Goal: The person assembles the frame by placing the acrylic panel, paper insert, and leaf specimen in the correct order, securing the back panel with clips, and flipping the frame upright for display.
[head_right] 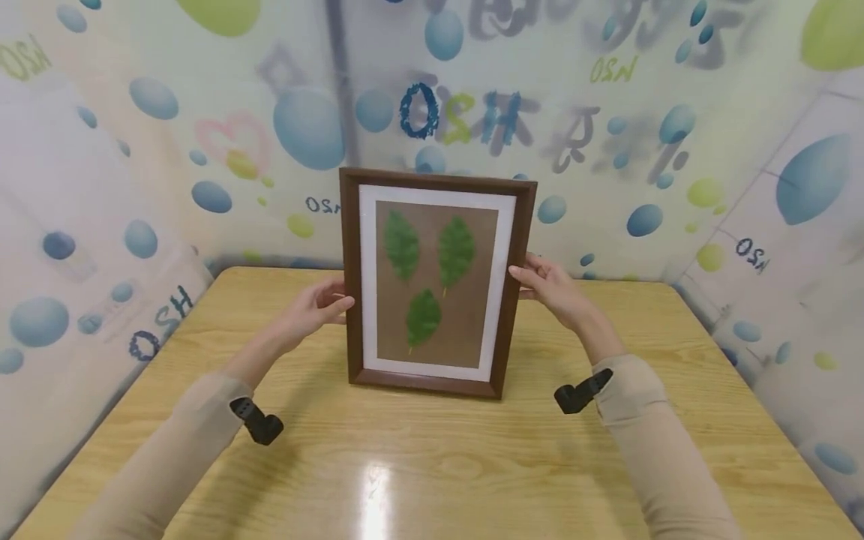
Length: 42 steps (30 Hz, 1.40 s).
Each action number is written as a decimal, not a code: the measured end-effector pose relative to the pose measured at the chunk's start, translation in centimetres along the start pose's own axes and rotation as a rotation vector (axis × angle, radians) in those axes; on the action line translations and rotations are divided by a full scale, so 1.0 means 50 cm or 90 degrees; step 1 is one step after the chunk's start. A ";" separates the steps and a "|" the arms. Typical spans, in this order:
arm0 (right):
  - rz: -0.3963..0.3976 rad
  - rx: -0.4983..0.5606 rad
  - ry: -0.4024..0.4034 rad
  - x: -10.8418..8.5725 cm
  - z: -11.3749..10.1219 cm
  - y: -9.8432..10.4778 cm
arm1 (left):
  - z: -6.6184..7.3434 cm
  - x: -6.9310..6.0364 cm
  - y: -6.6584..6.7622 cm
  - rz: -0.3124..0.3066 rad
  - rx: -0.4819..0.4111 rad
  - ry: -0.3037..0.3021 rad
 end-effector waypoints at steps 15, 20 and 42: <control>0.073 0.033 -0.036 0.008 -0.007 -0.013 | -0.005 -0.031 -0.004 0.044 0.006 -0.031; 0.075 0.007 -0.067 0.012 -0.006 -0.014 | -0.006 -0.026 -0.003 0.051 0.014 -0.019; 0.078 -0.009 -0.100 0.006 0.014 -0.028 | -0.016 -0.025 -0.001 0.040 0.028 0.016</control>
Point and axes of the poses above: each hand's wrist, its own x-axis towards the middle knuckle, its own y-axis out of the back of the hand, z = x × y, the point moved 5 cm from there along x, towards the middle knuckle, and after that the axes turned 11 degrees about -x, right-handed, at the moved point
